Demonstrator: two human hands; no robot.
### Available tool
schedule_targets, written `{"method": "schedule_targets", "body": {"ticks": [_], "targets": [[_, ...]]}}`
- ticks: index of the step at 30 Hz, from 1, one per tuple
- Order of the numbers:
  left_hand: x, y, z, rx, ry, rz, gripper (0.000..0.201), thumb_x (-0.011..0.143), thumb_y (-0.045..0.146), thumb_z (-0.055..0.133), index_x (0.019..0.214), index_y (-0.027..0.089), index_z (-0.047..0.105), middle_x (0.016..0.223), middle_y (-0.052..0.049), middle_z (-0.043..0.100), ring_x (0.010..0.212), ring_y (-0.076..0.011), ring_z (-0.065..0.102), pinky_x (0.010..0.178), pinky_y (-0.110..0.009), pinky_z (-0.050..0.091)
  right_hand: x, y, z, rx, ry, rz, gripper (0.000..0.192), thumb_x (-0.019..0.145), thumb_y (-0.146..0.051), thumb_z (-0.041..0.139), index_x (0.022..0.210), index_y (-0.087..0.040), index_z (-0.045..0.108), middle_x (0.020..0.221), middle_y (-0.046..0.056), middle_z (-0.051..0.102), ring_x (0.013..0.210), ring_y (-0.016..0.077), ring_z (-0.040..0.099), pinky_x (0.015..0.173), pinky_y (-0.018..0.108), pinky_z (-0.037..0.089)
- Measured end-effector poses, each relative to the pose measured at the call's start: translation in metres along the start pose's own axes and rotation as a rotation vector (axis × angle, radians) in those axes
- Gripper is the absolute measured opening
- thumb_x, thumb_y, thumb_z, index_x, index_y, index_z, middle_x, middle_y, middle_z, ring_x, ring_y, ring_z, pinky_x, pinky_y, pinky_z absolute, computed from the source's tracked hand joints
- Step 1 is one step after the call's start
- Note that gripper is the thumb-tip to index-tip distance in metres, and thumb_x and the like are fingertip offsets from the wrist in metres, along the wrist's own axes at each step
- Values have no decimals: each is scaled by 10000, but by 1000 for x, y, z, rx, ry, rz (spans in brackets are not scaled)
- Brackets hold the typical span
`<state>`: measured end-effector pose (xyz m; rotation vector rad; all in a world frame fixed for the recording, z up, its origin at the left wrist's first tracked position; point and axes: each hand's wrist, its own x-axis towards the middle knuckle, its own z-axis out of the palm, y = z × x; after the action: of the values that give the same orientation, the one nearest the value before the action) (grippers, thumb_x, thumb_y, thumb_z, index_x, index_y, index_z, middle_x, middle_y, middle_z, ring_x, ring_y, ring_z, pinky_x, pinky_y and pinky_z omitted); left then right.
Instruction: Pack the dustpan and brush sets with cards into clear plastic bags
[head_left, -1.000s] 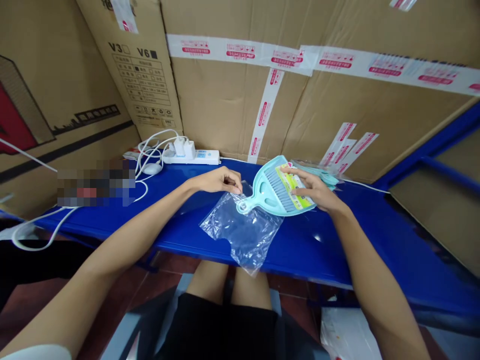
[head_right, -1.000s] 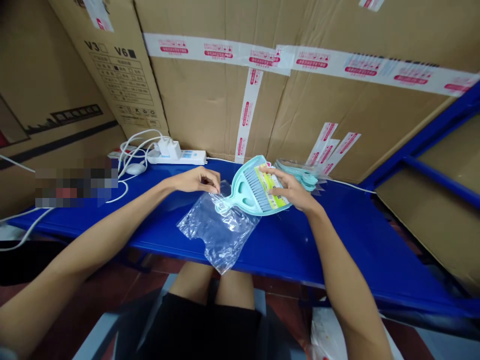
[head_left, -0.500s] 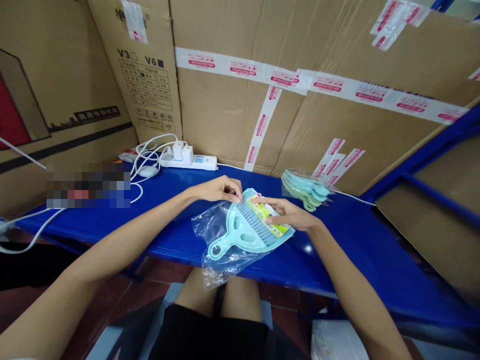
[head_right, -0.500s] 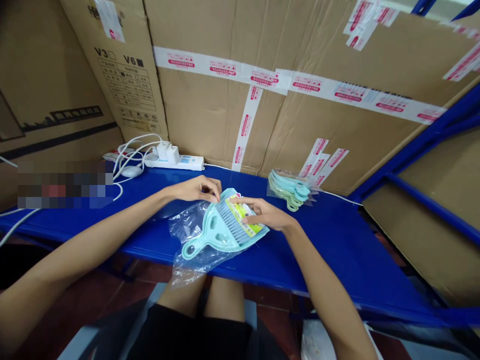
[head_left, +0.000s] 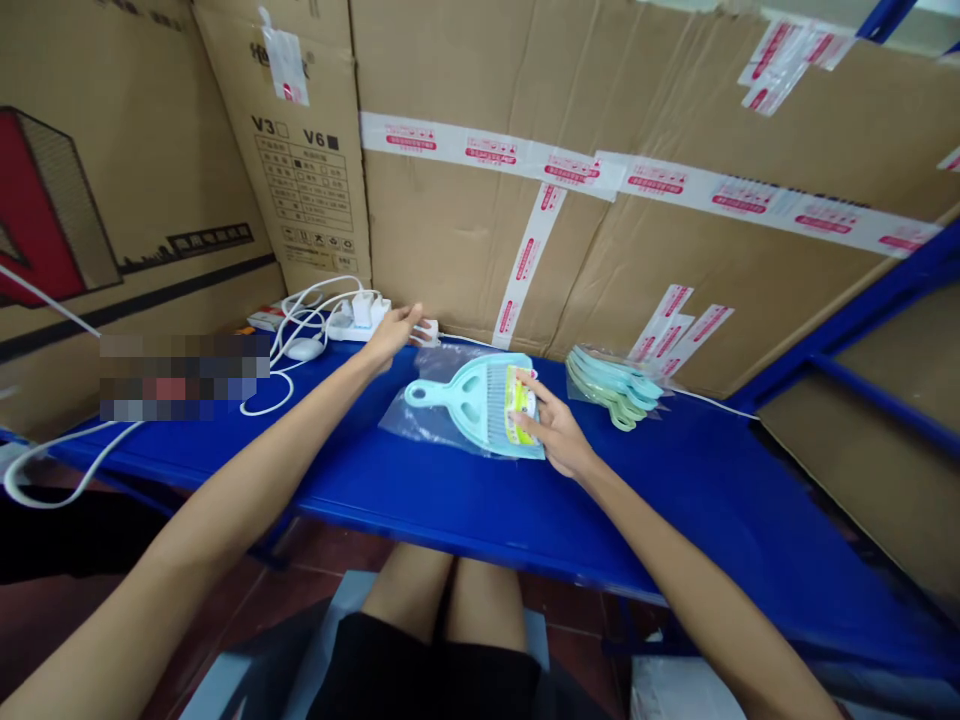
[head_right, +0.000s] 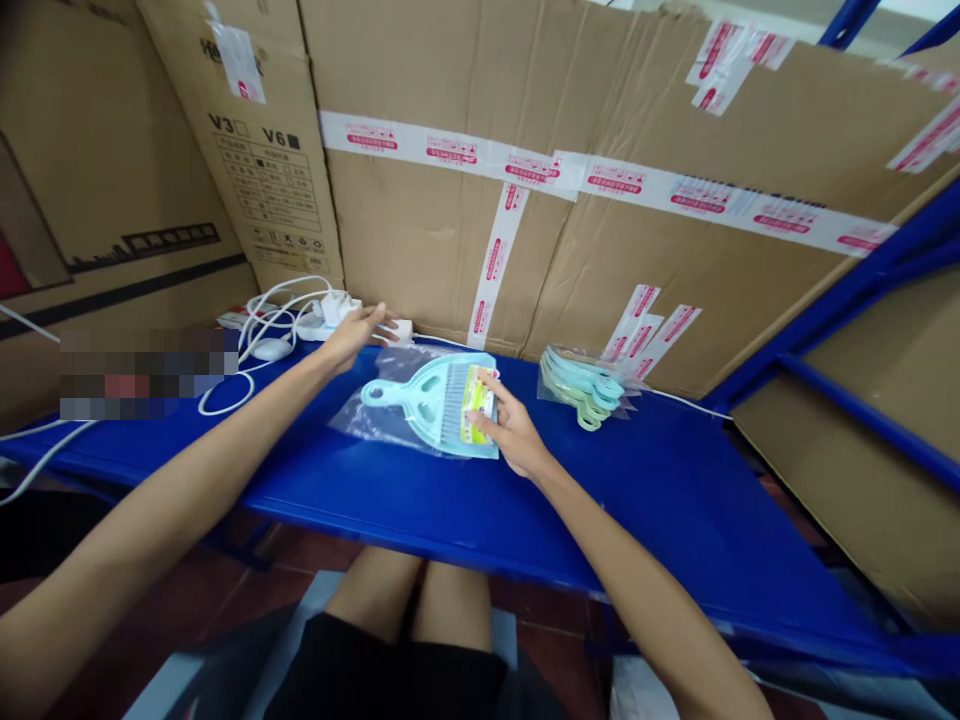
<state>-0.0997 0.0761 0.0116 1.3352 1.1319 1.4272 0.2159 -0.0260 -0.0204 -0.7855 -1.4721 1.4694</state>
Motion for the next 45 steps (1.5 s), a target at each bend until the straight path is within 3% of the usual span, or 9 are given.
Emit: {"method": "schedule_targets", "body": {"ticks": [3,5,9,15,21,28,36,41,45], "targets": [[-8,-8,12,-239,-282,-231,541,993,637,592,1014,116,737,990,-162,779,746,-196,708,643,-283,571,5,-4,-11,-63,131,-141,1112,719,-488,943,1662,-310,382,1552,92,609,1436,329,570,1216,538,460],[-18,-9,25,-356,-433,-245,487,975,591,654,1065,124,758,1046,-166,790,796,-209,725,697,-305,607,6,-9,-18,-109,159,-195,1114,734,-509,927,1670,-303,359,1596,93,564,1459,323,546,1236,526,436],[-34,-11,43,-382,-536,-204,376,884,336,834,1220,184,762,1144,-120,792,914,-200,759,822,-302,628,4,-17,-25,-209,134,-210,1092,768,-556,892,1679,-314,340,1652,86,496,1491,318,510,1248,521,418],[-40,-13,50,-391,-523,-248,629,753,107,899,1336,234,701,1118,-70,793,864,-148,772,811,-254,622,2,-12,-28,-385,199,-349,938,859,-561,817,1656,-305,396,1733,59,365,1570,299,397,1301,479,330],[-49,-2,57,-419,-535,-185,777,675,44,926,1361,233,615,1162,-95,779,997,-247,794,899,-357,636,2,-17,-29,-384,357,-432,963,875,-553,803,1682,-317,335,1735,57,358,1571,292,396,1290,492,353],[-46,1,48,-402,-511,-195,574,794,204,887,1337,205,701,1152,-92,785,981,-196,756,884,-321,621,0,-25,-30,-353,139,-287,996,781,-566,883,1638,-322,438,1704,66,417,1531,341,454,1265,537,393],[-55,-7,64,-449,-433,-206,590,685,143,946,1239,165,746,1011,-75,801,907,-171,757,870,-272,600,-4,-26,-14,-381,296,-422,1033,816,-567,854,1685,-343,342,1724,42,380,1564,322,403,1300,522,344],[-55,1,54,-462,-561,-166,598,777,216,893,1344,191,705,1154,-119,794,1014,-243,767,883,-334,617,-1,-29,-28,-346,67,-244,1039,747,-549,917,1643,-346,432,1697,59,432,1488,348,508,1243,528,427],[-56,5,51,-535,-707,-218,611,806,186,834,1397,207,679,1218,-137,777,1136,-302,741,970,-431,619,1,-30,-40,-492,27,-304,920,740,-505,934,1561,-324,560,1664,66,485,1551,344,420,1313,530,281]]}}
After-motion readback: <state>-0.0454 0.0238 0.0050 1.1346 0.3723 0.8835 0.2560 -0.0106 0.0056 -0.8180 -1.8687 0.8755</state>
